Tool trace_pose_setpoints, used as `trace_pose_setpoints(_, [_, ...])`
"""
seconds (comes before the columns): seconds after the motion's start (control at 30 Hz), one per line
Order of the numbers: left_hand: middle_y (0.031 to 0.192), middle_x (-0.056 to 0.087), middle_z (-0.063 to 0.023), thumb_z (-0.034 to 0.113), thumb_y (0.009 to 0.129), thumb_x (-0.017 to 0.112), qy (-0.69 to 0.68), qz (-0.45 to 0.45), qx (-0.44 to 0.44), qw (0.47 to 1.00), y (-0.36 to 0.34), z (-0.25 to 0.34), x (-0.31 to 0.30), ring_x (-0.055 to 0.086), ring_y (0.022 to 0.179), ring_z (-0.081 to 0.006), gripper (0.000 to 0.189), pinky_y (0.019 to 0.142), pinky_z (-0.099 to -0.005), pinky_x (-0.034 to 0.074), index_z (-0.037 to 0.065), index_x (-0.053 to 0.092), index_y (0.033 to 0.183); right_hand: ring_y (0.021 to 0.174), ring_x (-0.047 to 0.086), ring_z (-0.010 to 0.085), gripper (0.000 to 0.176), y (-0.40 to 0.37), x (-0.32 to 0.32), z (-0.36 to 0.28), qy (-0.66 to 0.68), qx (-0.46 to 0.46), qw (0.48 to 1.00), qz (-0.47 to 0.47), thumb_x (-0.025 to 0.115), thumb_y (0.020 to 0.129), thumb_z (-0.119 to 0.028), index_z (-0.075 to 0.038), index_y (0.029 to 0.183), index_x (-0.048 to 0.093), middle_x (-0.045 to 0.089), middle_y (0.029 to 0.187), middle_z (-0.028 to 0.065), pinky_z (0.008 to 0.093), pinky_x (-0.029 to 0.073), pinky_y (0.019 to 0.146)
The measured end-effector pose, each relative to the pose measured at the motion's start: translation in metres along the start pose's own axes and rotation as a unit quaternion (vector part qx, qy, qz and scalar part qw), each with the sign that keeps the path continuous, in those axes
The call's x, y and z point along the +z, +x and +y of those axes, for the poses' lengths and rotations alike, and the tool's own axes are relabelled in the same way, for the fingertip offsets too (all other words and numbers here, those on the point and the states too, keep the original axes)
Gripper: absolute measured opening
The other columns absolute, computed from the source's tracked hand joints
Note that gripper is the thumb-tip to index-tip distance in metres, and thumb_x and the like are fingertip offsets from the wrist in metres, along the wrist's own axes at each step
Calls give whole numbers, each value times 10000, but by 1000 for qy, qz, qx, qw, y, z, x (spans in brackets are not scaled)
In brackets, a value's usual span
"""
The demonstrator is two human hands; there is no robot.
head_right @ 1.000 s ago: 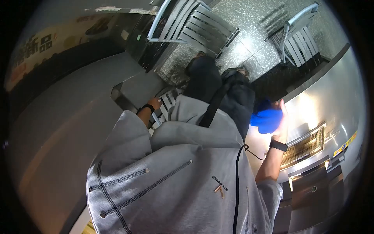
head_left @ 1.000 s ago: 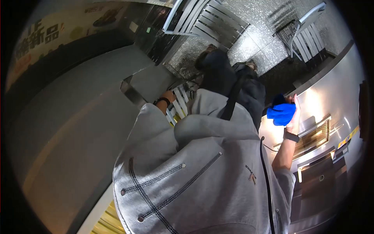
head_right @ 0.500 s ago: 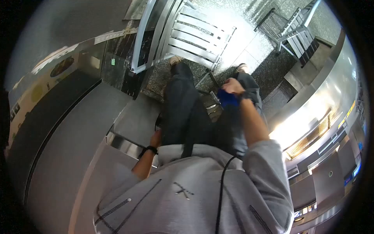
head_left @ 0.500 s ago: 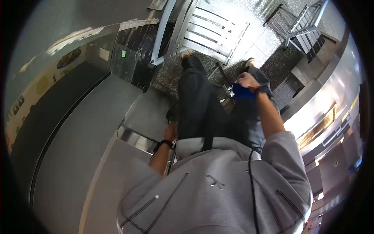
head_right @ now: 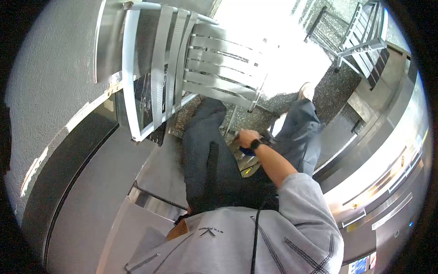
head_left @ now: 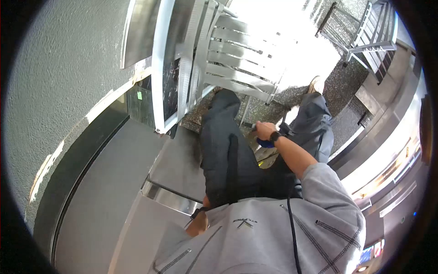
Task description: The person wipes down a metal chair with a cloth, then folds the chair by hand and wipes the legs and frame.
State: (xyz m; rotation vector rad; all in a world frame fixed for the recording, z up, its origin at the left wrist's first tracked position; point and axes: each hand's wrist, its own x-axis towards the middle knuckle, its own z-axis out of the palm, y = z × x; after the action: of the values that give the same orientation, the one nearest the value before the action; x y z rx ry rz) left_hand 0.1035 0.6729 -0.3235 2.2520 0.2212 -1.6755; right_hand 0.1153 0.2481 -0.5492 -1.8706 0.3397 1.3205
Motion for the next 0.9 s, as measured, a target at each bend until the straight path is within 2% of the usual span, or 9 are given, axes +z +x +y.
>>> trace_pose_setpoints(0.2, [1369, 522, -194, 177, 965, 504, 24, 20, -4, 1000, 33, -10, 19, 475, 1276, -359, 457, 1045, -421, 401, 52, 447, 1401, 970, 685, 380, 324, 50, -36, -59, -27, -127, 992, 0, 578, 836, -131, 1, 1127, 631, 702, 1031, 208, 464, 561, 782])
trace_pose_setpoints(0.33, [1399, 501, -189, 175, 969, 508, 69, 52, 12, 996, 86, -26, 12, 449, 1304, -345, 472, 1072, -415, 378, 44, 430, 1416, 957, 678, 399, 265, 79, -62, -60, -51, -153, 987, -15, 598, 806, -144, 32, 973, 703, 687, 1009, 260, 482, 552, 777])
trace_pose_setpoints(0.37, [1407, 496, -188, 174, 969, 509, 105, 56, 18, 993, 107, -27, 2, 443, 1311, -342, 476, 1078, -413, 372, 42, 426, 1419, 972, 669, 406, 302, 59, -93, -63, -17, -141, 990, 12, 623, 834, -241, 38, 898, 720, 684, 1017, 266, 469, 543, 808])
trace_pose_setpoints(0.43, [1422, 486, -185, 173, 971, 510, 228, 47, 38, 972, 157, -4, -39, 430, 1324, -335, 484, 1092, -410, 360, 38, 418, 1426, 1031, 642, 403, 493, 32, -142, -53, 1, -184, 982, 36, 622, 883, -423, 23, 1082, 686, 674, 1090, 250, 445, 510, 898])
trace_pose_setpoints(0.47, [1430, 480, -184, 173, 972, 511, 245, 59, 48, 966, 176, 18, -59, 423, 1331, -332, 488, 1098, -408, 354, 36, 414, 1430, 1073, 627, 394, 497, 21, -158, -44, 42, -215, 973, 70, 612, 892, -409, -12, 1188, 652, 663, 1128, 248, 436, 499, 921])
trace_pose_setpoints(0.57, [1281, 578, -211, 175, 990, 465, -159, 256, 123, 945, 194, 82, -63, 565, 1159, -304, 447, 995, -364, 430, -30, 445, 1387, 1061, 648, 305, 497, -23, -198, -19, 186, -258, 945, 73, 625, 896, -410, -28, 1212, 647, 693, 1095, 185, 371, 492, 921])
trace_pose_setpoints(0.67, [1265, 591, -177, 164, 996, 468, 52, 174, 116, 976, 202, -17, 26, 562, 1116, -223, 398, 964, -348, 436, -61, 476, 1324, 1003, 657, 219, 428, -58, -206, 23, 277, -284, 897, 194, 632, 914, -342, -25, 1202, 649, 715, 1010, 134, 326, 490, 907])
trace_pose_setpoints(0.77, [1264, 591, -177, 151, 991, 479, 10, 31, 41, 999, 181, -14, 50, 561, 1117, -215, 379, 959, -351, 441, -58, 487, 1307, 960, 657, 169, 310, -81, -206, 65, 467, -275, 822, 176, 629, 947, -223, -11, 1171, 656, 721, 982, 86, 300, 497, 878])
trace_pose_setpoints(0.9, [1261, 591, -177, 132, 983, 493, -118, -28, 32, 992, 167, 11, 3, 558, 1120, -206, 354, 953, -355, 447, -54, 501, 1285, 900, 665, 152, 294, -112, -221, 85, 478, -193, 819, 250, 618, 964, -239, -20, 1154, 667, 723, 943, 61, 294, 508, 853])
